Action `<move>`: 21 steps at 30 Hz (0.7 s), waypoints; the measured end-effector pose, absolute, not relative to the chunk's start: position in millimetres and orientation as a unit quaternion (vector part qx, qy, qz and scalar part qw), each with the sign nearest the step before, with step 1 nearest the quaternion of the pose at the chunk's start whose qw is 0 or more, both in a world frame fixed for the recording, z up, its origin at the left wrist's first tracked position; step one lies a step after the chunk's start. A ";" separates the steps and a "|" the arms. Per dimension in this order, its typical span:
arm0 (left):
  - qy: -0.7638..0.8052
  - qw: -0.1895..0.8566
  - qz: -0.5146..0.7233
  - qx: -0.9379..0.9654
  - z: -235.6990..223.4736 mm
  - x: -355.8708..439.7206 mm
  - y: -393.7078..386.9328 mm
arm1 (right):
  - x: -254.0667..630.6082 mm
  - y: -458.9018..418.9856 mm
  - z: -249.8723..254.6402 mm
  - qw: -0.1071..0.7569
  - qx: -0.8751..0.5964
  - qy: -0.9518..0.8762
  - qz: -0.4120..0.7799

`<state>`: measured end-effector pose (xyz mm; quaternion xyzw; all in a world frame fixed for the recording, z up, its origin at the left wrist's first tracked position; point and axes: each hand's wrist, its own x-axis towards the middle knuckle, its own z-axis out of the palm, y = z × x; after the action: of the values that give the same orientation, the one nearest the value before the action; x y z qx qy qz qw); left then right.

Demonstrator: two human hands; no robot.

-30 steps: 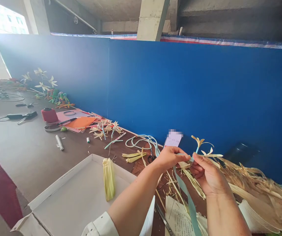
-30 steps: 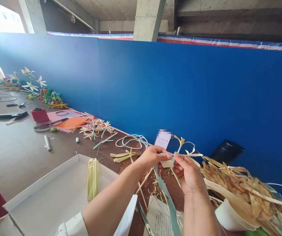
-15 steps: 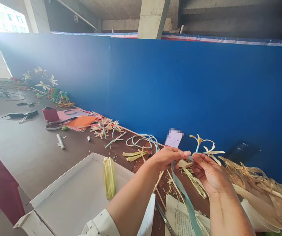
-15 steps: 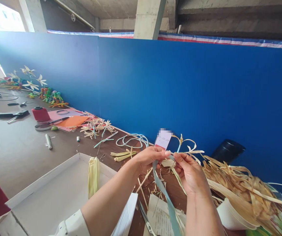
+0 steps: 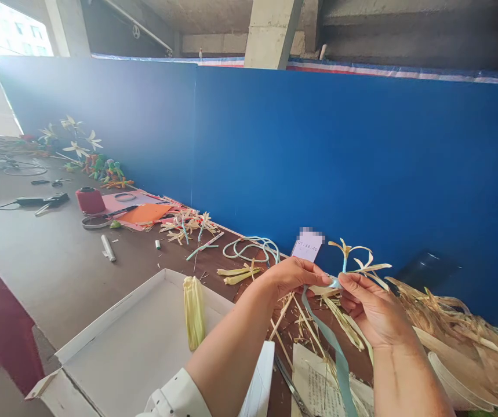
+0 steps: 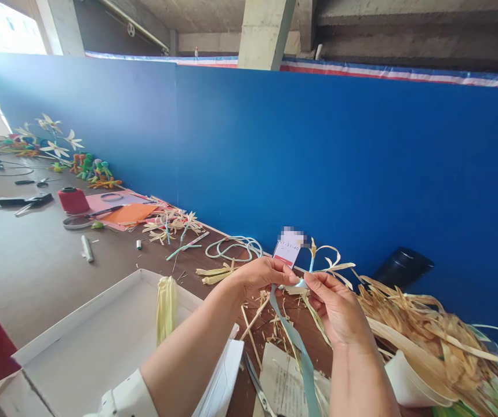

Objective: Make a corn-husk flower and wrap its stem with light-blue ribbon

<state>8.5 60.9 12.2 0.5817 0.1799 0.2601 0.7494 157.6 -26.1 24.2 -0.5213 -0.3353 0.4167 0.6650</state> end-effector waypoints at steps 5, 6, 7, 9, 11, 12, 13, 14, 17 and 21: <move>0.259 0.607 0.312 0.684 20.2 7.4 60.0 | 158.8 -25.9 22.4 0.661 -0.517 -0.330 0.433; 0.272 0.580 0.321 0.698 22.1 7.3 59.1 | 159.1 -25.6 21.8 0.660 -0.516 -0.329 0.436; 0.281 0.561 0.328 0.706 23.9 7.4 58.1 | 159.4 -25.3 21.2 0.659 -0.515 -0.329 0.438; 0.292 0.549 0.334 0.708 26.8 7.8 55.9 | 159.8 -25.1 20.4 0.656 -0.517 -0.331 0.438; 0.304 0.554 0.333 0.700 27.7 9.0 54.4 | 159.9 -24.9 20.0 0.657 -0.520 -0.333 0.434; 0.306 0.562 0.331 0.693 27.3 10.0 54.2 | 159.9 -24.8 19.8 0.658 -0.521 -0.332 0.431; 0.304 0.574 0.330 0.685 26.2 11.1 54.3 | 160.0 -24.6 19.6 0.658 -0.521 -0.332 0.430; 0.301 0.586 0.331 0.676 24.9 12.4 54.6 | 160.1 -24.3 19.2 0.659 -0.521 -0.330 0.430; 0.287 0.613 0.337 0.655 21.6 14.8 55.8 | 160.8 -23.9 18.4 0.663 -0.514 -0.327 0.436; 0.280 0.634 0.317 0.647 24.3 12.9 54.1 | 161.2 -24.9 19.2 0.667 -0.508 -0.318 0.442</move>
<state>12.9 54.1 24.3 0.6472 0.2801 0.3174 0.6340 161.2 -24.9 19.2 -0.5083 -0.3185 0.4423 0.6668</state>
